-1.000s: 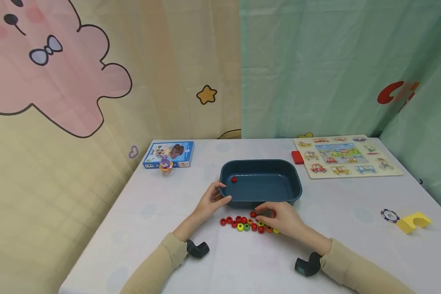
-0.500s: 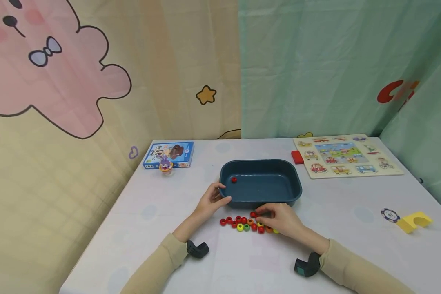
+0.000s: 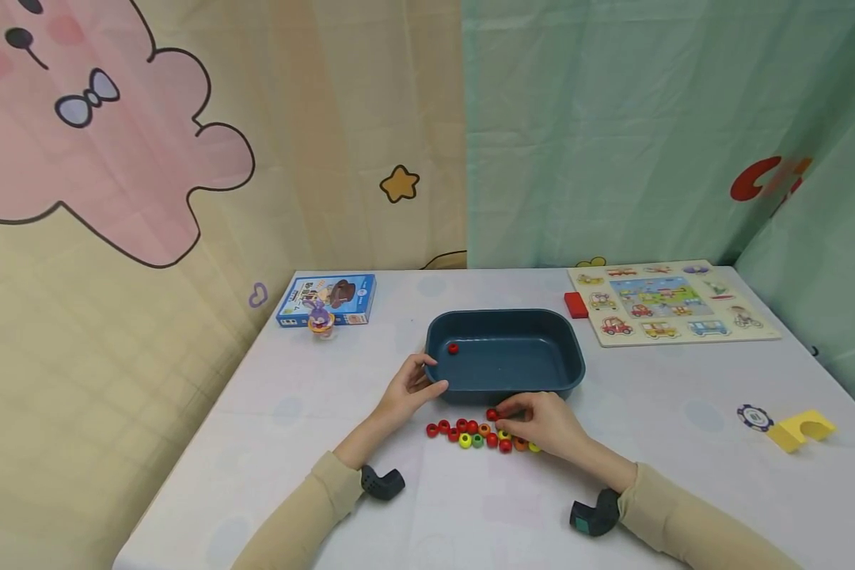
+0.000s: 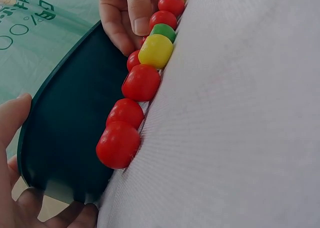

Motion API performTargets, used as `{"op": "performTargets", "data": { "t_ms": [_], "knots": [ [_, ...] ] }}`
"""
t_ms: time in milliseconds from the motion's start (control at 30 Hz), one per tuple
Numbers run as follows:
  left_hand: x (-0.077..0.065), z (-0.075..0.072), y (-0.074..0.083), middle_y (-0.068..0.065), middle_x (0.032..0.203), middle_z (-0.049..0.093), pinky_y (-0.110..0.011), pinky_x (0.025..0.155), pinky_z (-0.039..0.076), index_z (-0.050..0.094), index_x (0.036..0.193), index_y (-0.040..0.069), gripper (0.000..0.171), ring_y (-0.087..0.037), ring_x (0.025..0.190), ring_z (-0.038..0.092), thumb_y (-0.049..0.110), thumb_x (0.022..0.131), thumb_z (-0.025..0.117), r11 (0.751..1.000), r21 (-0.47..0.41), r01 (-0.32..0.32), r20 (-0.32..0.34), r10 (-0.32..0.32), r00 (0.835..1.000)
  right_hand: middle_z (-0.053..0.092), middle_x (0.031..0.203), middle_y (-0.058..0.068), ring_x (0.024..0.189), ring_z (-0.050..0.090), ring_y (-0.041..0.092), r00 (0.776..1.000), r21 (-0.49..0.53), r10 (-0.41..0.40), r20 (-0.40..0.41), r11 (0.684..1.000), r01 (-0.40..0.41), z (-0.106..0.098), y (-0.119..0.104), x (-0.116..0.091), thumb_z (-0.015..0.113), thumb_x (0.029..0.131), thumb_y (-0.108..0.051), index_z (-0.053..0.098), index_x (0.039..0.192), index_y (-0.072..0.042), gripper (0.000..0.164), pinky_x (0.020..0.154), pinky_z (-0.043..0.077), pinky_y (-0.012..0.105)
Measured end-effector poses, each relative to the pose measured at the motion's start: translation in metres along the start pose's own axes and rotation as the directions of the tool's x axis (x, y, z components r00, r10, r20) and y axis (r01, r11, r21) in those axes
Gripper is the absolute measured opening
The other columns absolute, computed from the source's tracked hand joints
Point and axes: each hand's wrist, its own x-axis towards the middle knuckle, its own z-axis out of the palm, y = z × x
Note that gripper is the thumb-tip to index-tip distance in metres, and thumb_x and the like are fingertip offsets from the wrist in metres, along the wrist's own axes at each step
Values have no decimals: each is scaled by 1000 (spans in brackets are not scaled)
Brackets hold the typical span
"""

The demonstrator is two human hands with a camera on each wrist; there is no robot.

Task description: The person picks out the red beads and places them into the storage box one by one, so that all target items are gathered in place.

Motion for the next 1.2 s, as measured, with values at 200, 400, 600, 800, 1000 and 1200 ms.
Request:
{"op": "performTargets", "data": {
  "t_ms": [200, 400, 600, 800, 1000, 1200],
  "knots": [
    [0, 0, 2, -11, 144, 24, -38, 95, 37, 43, 116, 14, 48, -27, 123, 37, 35, 79, 66, 1000, 11, 7, -1, -7, 1000, 63, 77, -13, 43, 43, 8, 999, -1, -28, -28, 1000, 28, -4, -3, -3, 75, 70, -30, 68, 88, -21, 22, 37, 36, 22],
    [-4, 1, 18, -15, 144, 22, -38, 98, 34, 40, 119, 2, 50, -27, 124, 35, 27, 82, 64, 1000, -14, 15, 27, -15, 1000, 63, 78, -12, 47, 47, 7, 995, 70, -95, -40, 993, 98, -23, -19, -7, 75, 71, -27, 68, 92, -17, 24, 41, 42, 21],
    [-1, 0, 8, -10, 142, 26, -37, 96, 37, 43, 116, 10, 48, -25, 122, 38, 32, 80, 66, 1000, 3, 14, 3, -14, 1000, 64, 86, -7, 53, 53, 7, 969, 146, -227, -96, 960, 239, -62, -41, 9, 72, 74, -30, 67, 96, -14, 28, 48, 47, 22],
    [0, 0, 5, -7, 144, 24, -36, 96, 36, 43, 117, 11, 49, -24, 124, 36, 33, 80, 66, 1000, 7, 18, -2, -18, 1000, 66, 87, -1, 60, 57, 17, 955, 230, -278, -102, 927, 295, -88, -53, 58, 71, 76, -25, 67, 98, -11, 27, 52, 49, 26],
    [0, 0, 5, -9, 145, 20, -38, 97, 34, 42, 118, 9, 46, -27, 126, 33, 26, 82, 65, 1000, -10, 18, 4, -18, 1000, 66, 91, 2, 71, 60, 34, 976, 337, -215, 40, 922, 189, -81, -44, 117, 71, 75, -32, 65, 103, -11, 36, 66, 51, 45],
    [0, 0, 3, -6, 144, 23, -35, 96, 36, 43, 116, 14, 46, -23, 124, 36, 32, 80, 66, 1000, -11, 20, -1, -20, 1000, 68, 86, 3, 72, 63, 28, 966, 343, -178, 190, 934, 104, -55, -16, 154, 72, 74, -30, 66, 102, -4, 38, 65, 53, 38]
  ]
}}
